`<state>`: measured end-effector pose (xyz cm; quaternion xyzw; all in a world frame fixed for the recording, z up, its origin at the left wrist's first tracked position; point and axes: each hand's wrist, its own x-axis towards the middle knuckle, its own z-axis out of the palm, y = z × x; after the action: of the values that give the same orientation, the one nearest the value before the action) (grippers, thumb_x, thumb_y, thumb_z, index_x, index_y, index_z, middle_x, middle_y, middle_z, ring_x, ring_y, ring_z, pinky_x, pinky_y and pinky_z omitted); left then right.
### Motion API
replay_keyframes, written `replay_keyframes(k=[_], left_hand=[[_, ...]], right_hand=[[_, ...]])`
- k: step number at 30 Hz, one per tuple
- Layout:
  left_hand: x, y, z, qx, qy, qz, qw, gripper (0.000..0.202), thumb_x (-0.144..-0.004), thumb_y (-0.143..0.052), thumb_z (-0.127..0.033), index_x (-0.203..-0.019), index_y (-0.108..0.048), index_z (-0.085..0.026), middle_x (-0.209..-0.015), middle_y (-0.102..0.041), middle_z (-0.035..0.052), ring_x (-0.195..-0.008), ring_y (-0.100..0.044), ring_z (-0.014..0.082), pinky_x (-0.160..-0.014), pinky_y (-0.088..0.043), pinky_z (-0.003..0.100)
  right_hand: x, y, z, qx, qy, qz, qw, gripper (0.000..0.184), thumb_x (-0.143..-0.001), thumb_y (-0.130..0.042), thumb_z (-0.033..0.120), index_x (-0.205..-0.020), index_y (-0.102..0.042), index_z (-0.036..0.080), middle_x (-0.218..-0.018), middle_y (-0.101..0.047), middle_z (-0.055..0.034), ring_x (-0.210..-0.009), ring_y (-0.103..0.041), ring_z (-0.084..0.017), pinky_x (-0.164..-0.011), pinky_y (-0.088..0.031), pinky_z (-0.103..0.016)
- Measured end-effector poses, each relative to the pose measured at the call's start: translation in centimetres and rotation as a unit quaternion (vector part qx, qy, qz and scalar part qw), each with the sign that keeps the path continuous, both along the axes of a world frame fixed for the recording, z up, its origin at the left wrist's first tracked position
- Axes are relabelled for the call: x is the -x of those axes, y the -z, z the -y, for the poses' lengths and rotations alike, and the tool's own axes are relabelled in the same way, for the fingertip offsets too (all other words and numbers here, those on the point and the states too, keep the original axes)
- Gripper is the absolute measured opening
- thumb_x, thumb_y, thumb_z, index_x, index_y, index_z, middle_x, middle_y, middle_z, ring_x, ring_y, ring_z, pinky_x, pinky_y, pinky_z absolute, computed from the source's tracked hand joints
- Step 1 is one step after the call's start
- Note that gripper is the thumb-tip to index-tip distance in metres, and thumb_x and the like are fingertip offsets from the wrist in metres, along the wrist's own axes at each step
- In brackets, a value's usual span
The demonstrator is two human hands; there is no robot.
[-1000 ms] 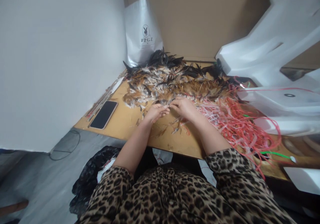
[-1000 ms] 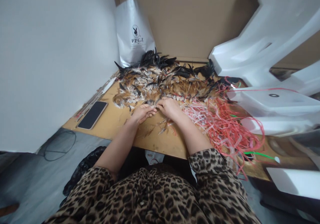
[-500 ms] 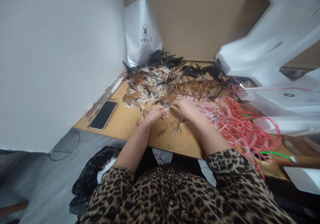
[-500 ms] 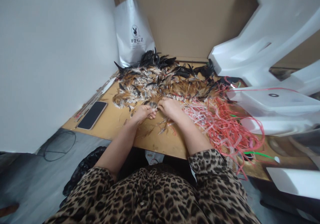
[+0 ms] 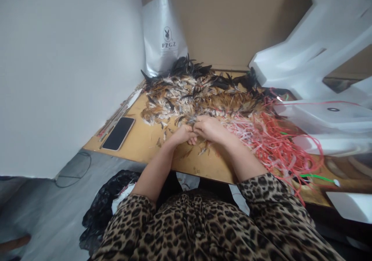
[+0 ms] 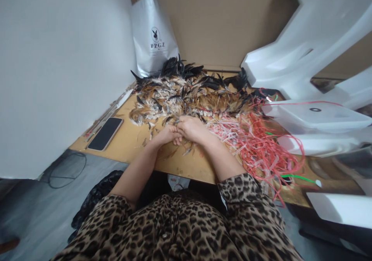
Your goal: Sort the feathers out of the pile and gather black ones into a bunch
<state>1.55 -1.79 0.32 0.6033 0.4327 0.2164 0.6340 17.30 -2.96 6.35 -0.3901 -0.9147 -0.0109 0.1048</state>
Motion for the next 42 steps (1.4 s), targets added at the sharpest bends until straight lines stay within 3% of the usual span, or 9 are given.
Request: replay_keyframes(k=[4, 7, 14, 20, 23, 26, 33, 38, 42], left_hand=[[0.0, 0.4, 0.0, -0.031, 0.024, -0.017, 0.999, 0.026, -0.071, -0.064, -0.026, -0.052, -0.058, -0.009, -0.043, -0.057, 0.007, -0.036, -0.054, 0.0119, -0.038, -0.042, 0.02], [-0.1, 0.3, 0.2, -0.046, 0.028, 0.001, 0.999, 0.025, -0.071, -0.064, -0.026, -0.054, -0.058, -0.009, -0.044, -0.058, 0.006, -0.037, -0.054, 0.011, -0.038, -0.042, 0.019], [-0.5, -0.9, 0.8, -0.081, -0.005, 0.05, 0.995, 0.025, -0.071, -0.063, -0.031, -0.059, -0.06, -0.009, -0.048, -0.06, 0.0047, -0.041, -0.056, 0.0092, -0.041, -0.042, 0.017], [-0.2, -1.4, 0.4, -0.066, -0.09, 0.111, 0.988, 0.032, -0.066, -0.067, -0.04, -0.06, -0.06, -0.01, -0.049, -0.059, 0.0026, -0.041, -0.054, 0.008, -0.042, -0.042, 0.018], [-0.1, -1.0, 0.0, -0.048, -0.134, 0.13, 0.981, 0.032, -0.064, -0.068, -0.041, -0.062, -0.06, -0.01, -0.051, -0.06, 0.0028, -0.042, -0.054, 0.0074, -0.042, -0.041, 0.017], [-0.2, -0.5, -0.4, -0.036, -0.167, 0.126, 0.977, 0.03, -0.066, -0.066, -0.039, -0.063, -0.06, -0.01, -0.053, -0.06, 0.003, -0.043, -0.054, 0.0066, -0.043, -0.04, 0.017], [-0.4, 0.2, -1.0, -0.022, -0.232, 0.105, 0.967, 0.019, -0.073, -0.062, -0.026, -0.066, -0.058, -0.009, -0.055, -0.061, 0.0031, -0.044, -0.057, 0.0083, -0.043, -0.043, 0.018], [-0.3, 0.6, -1.1, -0.023, -0.234, 0.082, 0.968, 0.015, -0.077, -0.054, -0.019, -0.065, -0.056, -0.009, -0.053, -0.059, 0.002, -0.042, -0.055, 0.0075, -0.042, -0.043, 0.018], [-0.3, 0.7, -0.8, -0.049, -0.201, 0.037, 0.978, 0.019, -0.079, -0.046, -0.012, -0.061, -0.054, -0.01, -0.049, -0.057, 0.0006, -0.041, -0.054, 0.007, -0.043, -0.044, 0.018]], right_hand=[[0.2, 0.7, -0.6, 0.027, -0.027, -0.045, 0.998, 0.027, -0.084, -0.046, 0.031, -0.071, -0.065, 0.017, -0.077, -0.056, -0.0059, -0.074, -0.049, -0.014, -0.061, -0.029, -0.025], [-0.5, 1.2, -1.6, 0.104, -0.022, -0.142, 0.984, 0.019, -0.078, -0.053, 0.03, -0.071, -0.066, 0.017, -0.076, -0.056, -0.0033, -0.071, -0.05, -0.012, -0.063, -0.033, -0.023], [-2.7, 2.6, -3.5, 0.323, 0.007, -0.336, 0.885, 0.026, -0.071, -0.058, 0.037, -0.076, -0.064, 0.012, -0.071, -0.061, -0.0026, -0.063, -0.052, -0.011, -0.063, -0.04, -0.023], [-2.5, 4.1, -3.6, 0.333, 0.055, -0.369, 0.866, 0.025, -0.069, -0.058, 0.036, -0.063, -0.061, 0.012, -0.059, -0.058, 0.0, -0.057, -0.048, -0.009, -0.058, -0.037, -0.022], [-2.1, 4.5, -3.6, 0.335, 0.069, -0.403, 0.849, 0.027, -0.069, -0.059, 0.039, -0.071, -0.064, 0.012, -0.065, -0.061, -0.0008, -0.059, -0.049, -0.01, -0.06, -0.038, -0.023], [-1.8, 4.5, -3.5, 0.292, 0.071, -0.392, 0.87, 0.026, -0.072, -0.058, 0.037, -0.074, -0.066, 0.012, -0.07, -0.063, -0.003, -0.063, -0.052, -0.011, -0.063, -0.039, -0.024], [-0.9, 3.7, -2.2, 0.077, 0.061, -0.269, 0.958, 0.021, -0.081, -0.049, 0.026, -0.073, -0.066, 0.016, -0.071, -0.057, -0.0034, -0.067, -0.051, -0.012, -0.065, -0.037, -0.024], [0.1, 3.2, -1.1, -0.009, 0.057, -0.143, 0.988, 0.025, -0.086, -0.043, 0.026, -0.074, -0.063, 0.016, -0.077, -0.056, -0.0054, -0.073, -0.049, -0.014, -0.066, -0.033, -0.025], [0.7, 3.1, -0.4, -0.04, 0.03, -0.06, 0.997, 0.026, -0.087, -0.04, 0.025, -0.077, -0.062, 0.016, -0.08, -0.056, -0.0071, -0.076, -0.047, -0.015, -0.067, -0.032, -0.026]])
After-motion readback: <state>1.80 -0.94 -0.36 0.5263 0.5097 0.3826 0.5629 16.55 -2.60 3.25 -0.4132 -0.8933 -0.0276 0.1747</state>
